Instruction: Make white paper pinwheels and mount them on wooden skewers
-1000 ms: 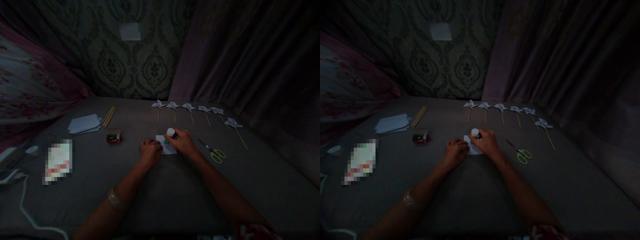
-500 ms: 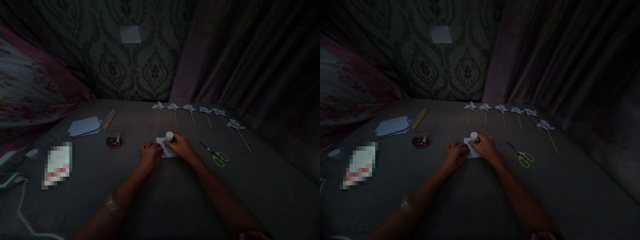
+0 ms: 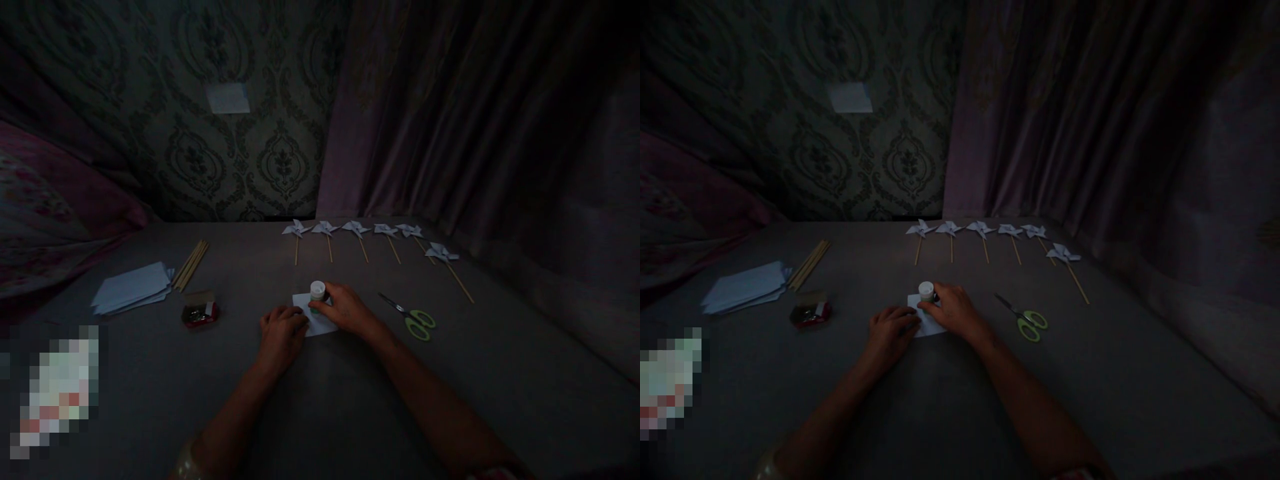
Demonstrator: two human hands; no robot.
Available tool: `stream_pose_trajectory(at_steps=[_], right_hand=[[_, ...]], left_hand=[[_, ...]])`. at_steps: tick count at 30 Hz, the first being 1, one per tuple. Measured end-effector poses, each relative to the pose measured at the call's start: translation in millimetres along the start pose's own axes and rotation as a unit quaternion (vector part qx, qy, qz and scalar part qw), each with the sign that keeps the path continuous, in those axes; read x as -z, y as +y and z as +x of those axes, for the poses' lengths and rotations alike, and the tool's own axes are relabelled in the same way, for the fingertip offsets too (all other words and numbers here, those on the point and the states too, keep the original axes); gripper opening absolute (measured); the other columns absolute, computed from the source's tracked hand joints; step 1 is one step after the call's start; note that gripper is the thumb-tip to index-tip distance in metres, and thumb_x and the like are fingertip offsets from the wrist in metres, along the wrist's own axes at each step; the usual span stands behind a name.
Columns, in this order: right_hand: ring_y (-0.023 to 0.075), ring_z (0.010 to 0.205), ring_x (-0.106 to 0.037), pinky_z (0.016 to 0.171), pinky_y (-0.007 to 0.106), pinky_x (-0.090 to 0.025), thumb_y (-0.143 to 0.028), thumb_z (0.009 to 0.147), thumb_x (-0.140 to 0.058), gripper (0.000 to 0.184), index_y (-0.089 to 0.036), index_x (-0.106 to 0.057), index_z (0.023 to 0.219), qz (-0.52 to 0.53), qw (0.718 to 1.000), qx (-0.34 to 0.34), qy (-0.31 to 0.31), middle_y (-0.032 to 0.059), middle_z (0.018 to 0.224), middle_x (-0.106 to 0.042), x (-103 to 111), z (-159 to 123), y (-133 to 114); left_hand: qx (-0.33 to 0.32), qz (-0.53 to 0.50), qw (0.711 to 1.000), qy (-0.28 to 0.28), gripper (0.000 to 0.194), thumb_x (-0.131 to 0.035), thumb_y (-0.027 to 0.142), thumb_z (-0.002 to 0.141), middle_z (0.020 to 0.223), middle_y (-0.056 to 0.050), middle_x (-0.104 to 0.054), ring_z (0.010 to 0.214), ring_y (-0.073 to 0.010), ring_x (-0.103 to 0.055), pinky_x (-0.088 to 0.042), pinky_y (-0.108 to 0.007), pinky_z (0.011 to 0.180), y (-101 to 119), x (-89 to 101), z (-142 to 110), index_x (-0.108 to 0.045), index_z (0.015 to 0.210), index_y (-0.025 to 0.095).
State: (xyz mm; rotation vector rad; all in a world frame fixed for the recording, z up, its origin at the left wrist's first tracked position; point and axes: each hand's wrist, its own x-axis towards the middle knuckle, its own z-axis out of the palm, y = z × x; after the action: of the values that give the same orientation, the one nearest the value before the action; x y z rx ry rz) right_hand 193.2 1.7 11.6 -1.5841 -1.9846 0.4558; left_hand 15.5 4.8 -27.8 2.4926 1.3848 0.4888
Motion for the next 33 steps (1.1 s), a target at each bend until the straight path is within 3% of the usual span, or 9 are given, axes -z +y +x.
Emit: stream_pose_trajectory(at_steps=[10, 17, 21, 27, 33], right_hand=[[0.0180, 0.083, -0.058, 0.081, 0.032, -0.033, -0.044, 0.082, -0.060, 0.026, -0.017, -0.058, 0.084, -0.078, 0.996, 0.000, 0.045, 0.0040, 0.082, -0.064, -5.4, -1.4, -2.2], [0.0192, 0.086, -0.058, 0.082, 0.033, -0.032, -0.044, 0.085, -0.054, 0.027, -0.018, -0.054, 0.084, -0.065, 0.995, -0.013, 0.071, 0.0057, 0.087, -0.065, -8.9, -3.9, -9.5], [0.0188, 0.089, -0.058, 0.083, 0.033, -0.030, -0.040, 0.086, -0.055, 0.023, -0.018, -0.055, 0.087, -0.054, 0.997, -0.003, 0.060, 0.0051, 0.089, -0.065, -7.1, -2.6, -8.5], [0.0178, 0.085, -0.055, 0.082, 0.033, -0.029, -0.039, 0.082, -0.059, 0.022, -0.018, -0.057, 0.089, -0.048, 0.999, 0.009, -0.004, 0.0032, 0.086, -0.063, 0.7, 0.6, -2.3], [0.0205, 0.089, -0.057, 0.087, 0.036, -0.028, -0.045, 0.083, -0.057, 0.027, -0.017, -0.055, 0.085, -0.084, 0.996, -0.009, 0.033, 0.0054, 0.087, -0.064, -3.1, -1.1, -8.0]], left_hand=[[0.007, -0.005, 1.000, 0.005, 0.023, -0.052, 0.027, 0.085, 0.117, -0.003, -0.065, 0.110, -0.0276, -0.050, -0.033, -0.045, 0.088, 0.9, 1.3, 0.6, -0.070, 0.098, 0.030], [0.012, -0.002, 1.000, 0.005, 0.023, -0.051, 0.026, 0.085, 0.117, -0.003, -0.065, 0.110, -0.0275, -0.051, -0.033, -0.045, 0.089, 1.9, 1.1, 0.4, -0.070, 0.098, 0.030], [0.010, -0.003, 1.000, 0.002, 0.024, -0.051, 0.026, 0.085, 0.117, -0.003, -0.065, 0.110, -0.0270, -0.050, -0.034, -0.045, 0.089, 0.5, 0.8, 0.2, -0.070, 0.099, 0.030], [0.019, 0.001, 1.000, -0.001, 0.024, -0.051, 0.026, 0.085, 0.118, -0.003, -0.064, 0.111, -0.0270, -0.049, -0.033, -0.045, 0.090, 0.4, 0.1, 0.2, -0.071, 0.099, 0.031], [0.008, -0.008, 1.000, 0.002, 0.024, -0.050, 0.026, 0.086, 0.118, -0.004, -0.064, 0.110, -0.0268, -0.049, -0.033, -0.045, 0.088, 0.6, 1.8, -1.6, -0.070, 0.099, 0.029]])
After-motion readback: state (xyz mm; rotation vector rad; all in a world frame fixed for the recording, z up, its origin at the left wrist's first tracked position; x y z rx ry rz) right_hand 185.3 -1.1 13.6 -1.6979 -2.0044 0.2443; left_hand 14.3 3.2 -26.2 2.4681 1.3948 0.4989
